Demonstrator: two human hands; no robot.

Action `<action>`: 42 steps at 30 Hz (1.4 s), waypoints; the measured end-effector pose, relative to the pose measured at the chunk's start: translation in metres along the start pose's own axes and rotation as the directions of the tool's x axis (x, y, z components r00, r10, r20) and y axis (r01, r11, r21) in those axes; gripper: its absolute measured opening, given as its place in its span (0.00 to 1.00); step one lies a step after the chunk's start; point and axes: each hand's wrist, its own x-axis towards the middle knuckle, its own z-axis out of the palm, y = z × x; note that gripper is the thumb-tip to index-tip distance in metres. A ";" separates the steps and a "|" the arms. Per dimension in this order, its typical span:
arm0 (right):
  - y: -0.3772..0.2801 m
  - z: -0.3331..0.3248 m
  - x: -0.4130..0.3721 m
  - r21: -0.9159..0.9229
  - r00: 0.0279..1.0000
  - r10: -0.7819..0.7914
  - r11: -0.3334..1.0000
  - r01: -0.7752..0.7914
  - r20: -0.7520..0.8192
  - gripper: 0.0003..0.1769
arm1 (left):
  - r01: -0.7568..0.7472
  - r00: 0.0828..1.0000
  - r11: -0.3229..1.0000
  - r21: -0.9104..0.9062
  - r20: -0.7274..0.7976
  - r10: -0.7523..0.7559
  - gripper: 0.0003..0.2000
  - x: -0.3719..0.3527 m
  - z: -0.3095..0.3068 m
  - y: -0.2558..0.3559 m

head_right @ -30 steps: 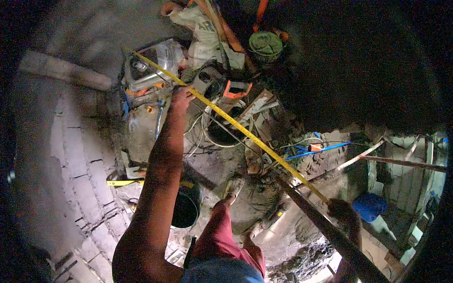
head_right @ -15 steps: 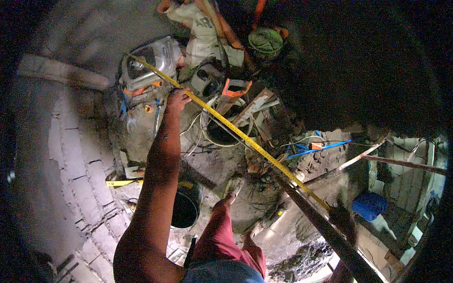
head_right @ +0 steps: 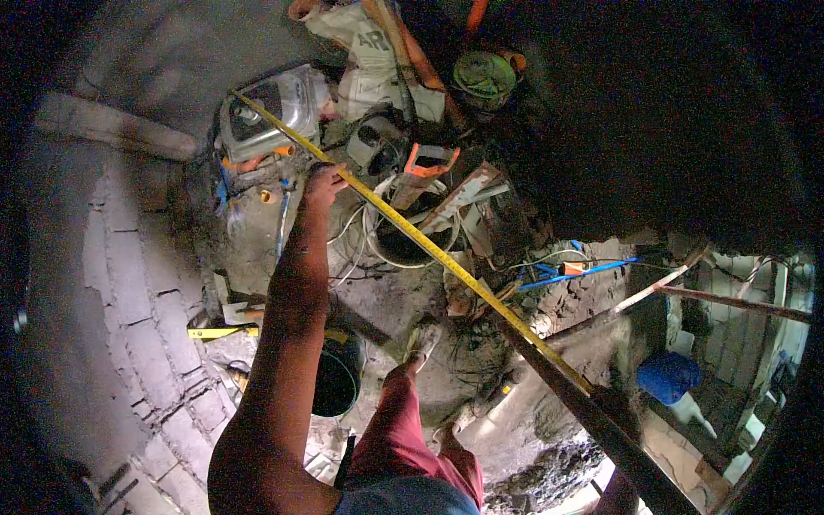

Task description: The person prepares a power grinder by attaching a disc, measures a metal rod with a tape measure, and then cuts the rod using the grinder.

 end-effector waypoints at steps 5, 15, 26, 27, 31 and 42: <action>0.001 0.015 0.007 0.009 1.000 -0.005 1.000 0.005 0.013 0.23 | 0.101 0.989 0.945 -0.312 -0.072 -0.130 0.16 -0.011 -0.001 0.007; 0.002 0.032 0.031 0.002 0.999 -0.030 1.000 0.030 0.033 0.23 | 0.107 0.978 0.946 -0.306 -0.138 -0.155 0.13 -0.003 0.000 0.003; -0.027 0.055 0.058 0.012 0.997 -0.056 0.998 0.055 0.062 0.23 | 0.103 0.973 0.950 -0.295 -0.166 -0.157 0.13 -0.013 -0.001 0.018; -0.030 0.057 0.060 0.013 0.996 -0.057 0.998 0.056 0.063 0.23 | 0.104 0.974 0.950 -0.296 -0.165 -0.158 0.13 -0.011 -0.002 0.015; -0.045 0.065 0.069 0.015 0.995 -0.063 0.998 0.062 0.073 0.23 | 0.135 0.973 0.946 -0.293 -0.140 -0.182 0.13 -0.013 -0.003 0.014; -0.103 0.066 0.093 -0.010 0.991 -0.085 0.996 0.086 0.100 0.23 | 0.167 0.974 0.942 -0.290 -0.102 -0.204 0.14 -0.021 0.002 -0.009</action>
